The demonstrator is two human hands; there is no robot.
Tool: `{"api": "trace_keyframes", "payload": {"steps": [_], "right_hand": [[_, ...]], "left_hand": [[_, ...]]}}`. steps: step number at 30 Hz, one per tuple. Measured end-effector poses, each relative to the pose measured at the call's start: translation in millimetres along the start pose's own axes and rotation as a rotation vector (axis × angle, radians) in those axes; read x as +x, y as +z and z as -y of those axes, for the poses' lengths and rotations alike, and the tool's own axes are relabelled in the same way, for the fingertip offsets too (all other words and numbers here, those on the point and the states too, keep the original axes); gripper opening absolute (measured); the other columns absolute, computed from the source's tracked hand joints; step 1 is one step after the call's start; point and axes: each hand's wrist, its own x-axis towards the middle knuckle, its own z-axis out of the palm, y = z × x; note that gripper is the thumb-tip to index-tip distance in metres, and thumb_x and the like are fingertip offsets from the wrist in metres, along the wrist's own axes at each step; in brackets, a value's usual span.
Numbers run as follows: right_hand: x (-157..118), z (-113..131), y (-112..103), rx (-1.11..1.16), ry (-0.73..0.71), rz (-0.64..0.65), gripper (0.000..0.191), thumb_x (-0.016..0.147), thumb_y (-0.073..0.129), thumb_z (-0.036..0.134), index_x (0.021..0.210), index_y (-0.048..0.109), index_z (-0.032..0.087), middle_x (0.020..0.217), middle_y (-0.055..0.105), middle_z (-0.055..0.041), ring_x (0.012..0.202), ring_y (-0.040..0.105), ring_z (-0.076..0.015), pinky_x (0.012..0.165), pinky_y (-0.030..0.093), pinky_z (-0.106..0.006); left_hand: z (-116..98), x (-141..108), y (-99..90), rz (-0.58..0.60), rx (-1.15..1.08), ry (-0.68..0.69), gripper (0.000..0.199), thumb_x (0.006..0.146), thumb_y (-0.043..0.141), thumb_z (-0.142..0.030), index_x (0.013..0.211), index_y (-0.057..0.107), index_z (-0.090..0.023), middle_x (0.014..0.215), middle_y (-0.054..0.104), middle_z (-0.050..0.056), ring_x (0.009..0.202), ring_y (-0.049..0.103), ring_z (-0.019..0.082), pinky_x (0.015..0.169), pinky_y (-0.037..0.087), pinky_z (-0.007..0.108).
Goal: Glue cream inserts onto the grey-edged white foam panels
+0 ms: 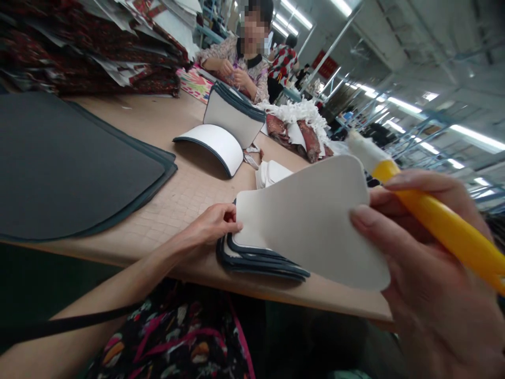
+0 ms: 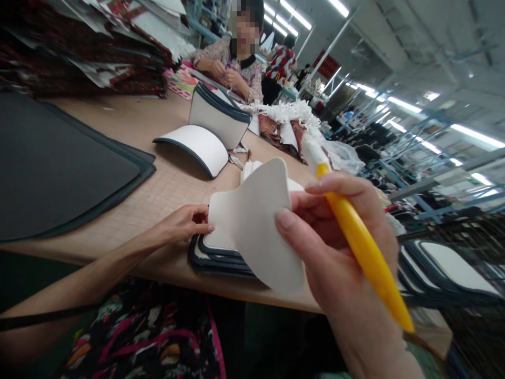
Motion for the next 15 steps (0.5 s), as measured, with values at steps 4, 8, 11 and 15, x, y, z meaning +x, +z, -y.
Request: {"api": "trace_keyframes", "payload": {"steps": [4, 8, 11, 15], "right_hand": [[16.3, 22.2, 30.5, 0.135, 0.075, 0.06, 0.025, 0.067, 0.067, 0.012, 0.082, 0.054, 0.027, 0.068, 0.06, 0.0073, 0.055, 0.059, -0.0091, 0.05, 0.049, -0.018], [27.3, 22.6, 29.8, 0.134, 0.093, 0.051, 0.022, 0.067, 0.067, 0.016, 0.082, 0.054, 0.027, 0.068, 0.06, 0.0075, 0.054, 0.059, -0.0087, 0.05, 0.049, -0.02], [36.6, 4.9, 9.2, 0.155, 0.171, -0.08, 0.026, 0.06, 0.07, 0.015, 0.079, 0.056, 0.025, 0.065, 0.059, 0.0068, 0.05, 0.057, -0.0078, 0.045, 0.046, -0.017], [44.3, -34.4, -33.5, 0.112, 0.207, -0.299, 0.032, 0.052, 0.075, 0.013, 0.077, 0.058, 0.022, 0.063, 0.06, 0.0061, 0.048, 0.056, -0.0066, 0.043, 0.046, -0.014]], "left_hand": [[-5.3, -3.8, -3.8, 0.042, -0.023, 0.004, 0.019, 0.062, 0.062, -0.032, 0.061, 0.05, -0.017, 0.055, 0.05, -0.005, 0.054, 0.048, 0.012, 0.048, 0.034, 0.021], [-10.9, -9.1, -12.7, 0.102, -0.06, -0.02, 0.02, 0.062, 0.06, -0.035, 0.062, 0.05, -0.017, 0.055, 0.052, -0.003, 0.05, 0.048, 0.012, 0.043, 0.033, 0.021], [-11.4, -11.4, -20.3, 0.12, -0.095, -0.048, 0.022, 0.059, 0.062, -0.035, 0.061, 0.051, -0.017, 0.054, 0.053, -0.002, 0.045, 0.046, 0.012, 0.04, 0.032, 0.021], [-16.4, -12.2, -26.0, 0.05, -0.158, -0.061, 0.023, 0.057, 0.064, -0.034, 0.062, 0.05, -0.017, 0.054, 0.054, -0.003, 0.045, 0.044, 0.009, 0.042, 0.028, 0.02]]}}
